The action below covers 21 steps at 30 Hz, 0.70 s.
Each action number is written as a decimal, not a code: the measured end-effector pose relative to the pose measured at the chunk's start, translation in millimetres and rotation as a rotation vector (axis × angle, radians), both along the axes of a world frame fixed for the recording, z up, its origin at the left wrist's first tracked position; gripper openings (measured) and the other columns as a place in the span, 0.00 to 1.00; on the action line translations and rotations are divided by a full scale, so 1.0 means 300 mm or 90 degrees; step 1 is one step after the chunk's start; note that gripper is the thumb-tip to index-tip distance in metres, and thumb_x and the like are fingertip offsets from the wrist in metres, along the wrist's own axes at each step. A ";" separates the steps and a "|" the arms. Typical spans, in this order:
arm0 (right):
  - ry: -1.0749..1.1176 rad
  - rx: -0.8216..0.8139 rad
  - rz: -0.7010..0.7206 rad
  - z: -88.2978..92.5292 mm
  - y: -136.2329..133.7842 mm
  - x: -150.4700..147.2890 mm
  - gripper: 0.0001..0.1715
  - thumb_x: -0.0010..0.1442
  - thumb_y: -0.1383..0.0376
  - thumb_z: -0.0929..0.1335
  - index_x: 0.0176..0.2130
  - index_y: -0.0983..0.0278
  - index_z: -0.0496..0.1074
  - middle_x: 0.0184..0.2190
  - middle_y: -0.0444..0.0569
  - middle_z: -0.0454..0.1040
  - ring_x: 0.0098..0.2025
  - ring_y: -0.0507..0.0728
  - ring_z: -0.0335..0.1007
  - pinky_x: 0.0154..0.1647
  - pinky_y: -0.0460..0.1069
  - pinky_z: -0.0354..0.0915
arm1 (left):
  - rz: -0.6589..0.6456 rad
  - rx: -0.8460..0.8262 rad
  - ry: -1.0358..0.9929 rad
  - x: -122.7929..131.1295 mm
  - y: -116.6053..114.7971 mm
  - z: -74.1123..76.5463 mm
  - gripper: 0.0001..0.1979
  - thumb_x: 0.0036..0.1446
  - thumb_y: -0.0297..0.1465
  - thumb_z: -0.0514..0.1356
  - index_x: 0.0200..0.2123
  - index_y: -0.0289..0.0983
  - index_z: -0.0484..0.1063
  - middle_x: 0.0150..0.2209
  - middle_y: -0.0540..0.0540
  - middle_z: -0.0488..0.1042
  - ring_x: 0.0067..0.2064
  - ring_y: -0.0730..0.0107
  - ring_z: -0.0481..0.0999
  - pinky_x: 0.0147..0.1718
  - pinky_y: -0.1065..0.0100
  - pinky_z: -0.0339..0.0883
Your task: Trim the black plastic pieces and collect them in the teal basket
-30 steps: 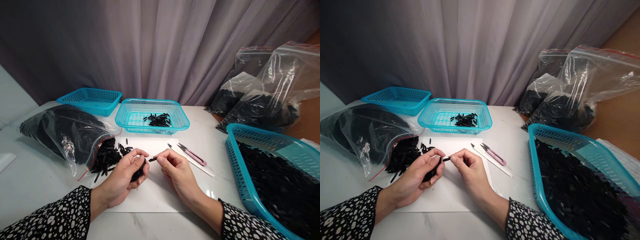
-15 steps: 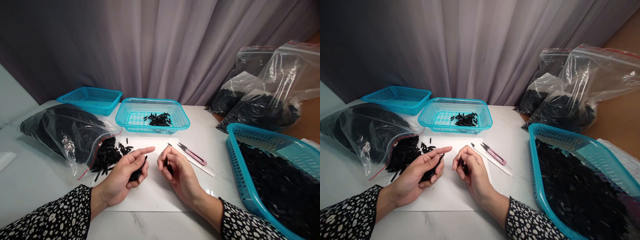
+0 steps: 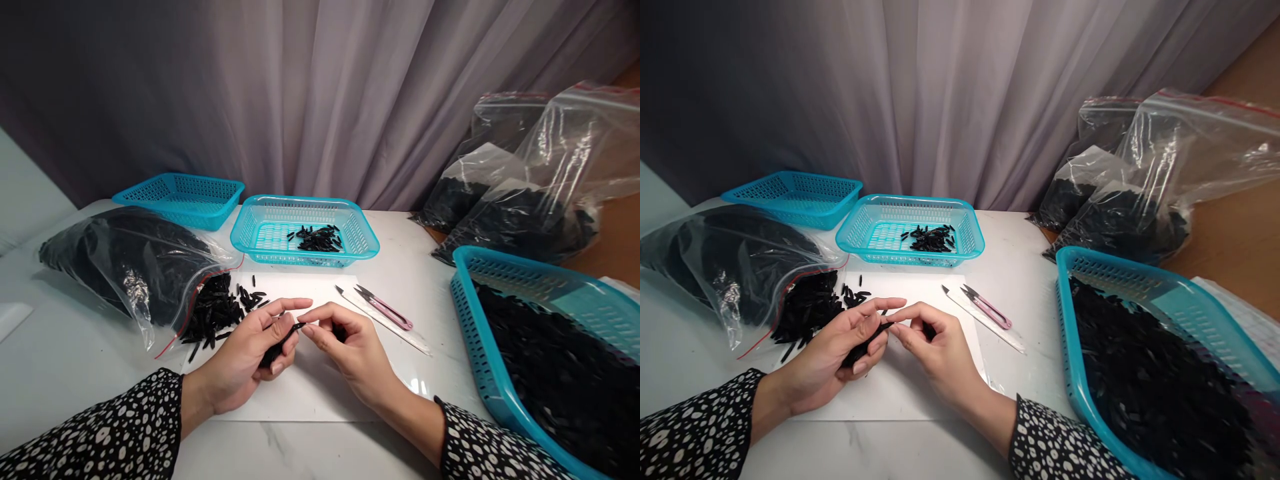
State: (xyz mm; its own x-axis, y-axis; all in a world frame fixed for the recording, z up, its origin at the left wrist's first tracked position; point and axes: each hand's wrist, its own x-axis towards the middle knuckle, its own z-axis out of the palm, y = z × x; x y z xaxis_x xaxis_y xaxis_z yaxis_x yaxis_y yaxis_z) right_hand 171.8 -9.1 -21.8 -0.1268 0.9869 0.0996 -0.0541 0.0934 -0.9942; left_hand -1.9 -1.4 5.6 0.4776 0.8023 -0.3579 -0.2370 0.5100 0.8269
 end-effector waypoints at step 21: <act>0.079 -0.060 -0.047 -0.007 0.002 0.007 0.18 0.56 0.52 0.73 0.26 0.62 0.71 0.18 0.37 0.55 0.21 0.49 0.44 0.23 0.48 0.45 | 0.045 0.006 0.025 0.003 0.005 0.005 0.18 0.52 0.39 0.71 0.40 0.37 0.71 0.25 0.52 0.72 0.21 0.84 0.56 0.18 0.77 0.39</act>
State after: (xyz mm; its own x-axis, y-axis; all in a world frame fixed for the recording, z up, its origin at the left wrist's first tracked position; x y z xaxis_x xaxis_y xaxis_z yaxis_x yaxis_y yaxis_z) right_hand 174.0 -8.4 -23.8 -0.0461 0.9988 0.0169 -0.1727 0.0087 -0.9849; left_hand -1.1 0.0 7.1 0.4054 0.8371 -0.3674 -0.2396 0.4852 0.8410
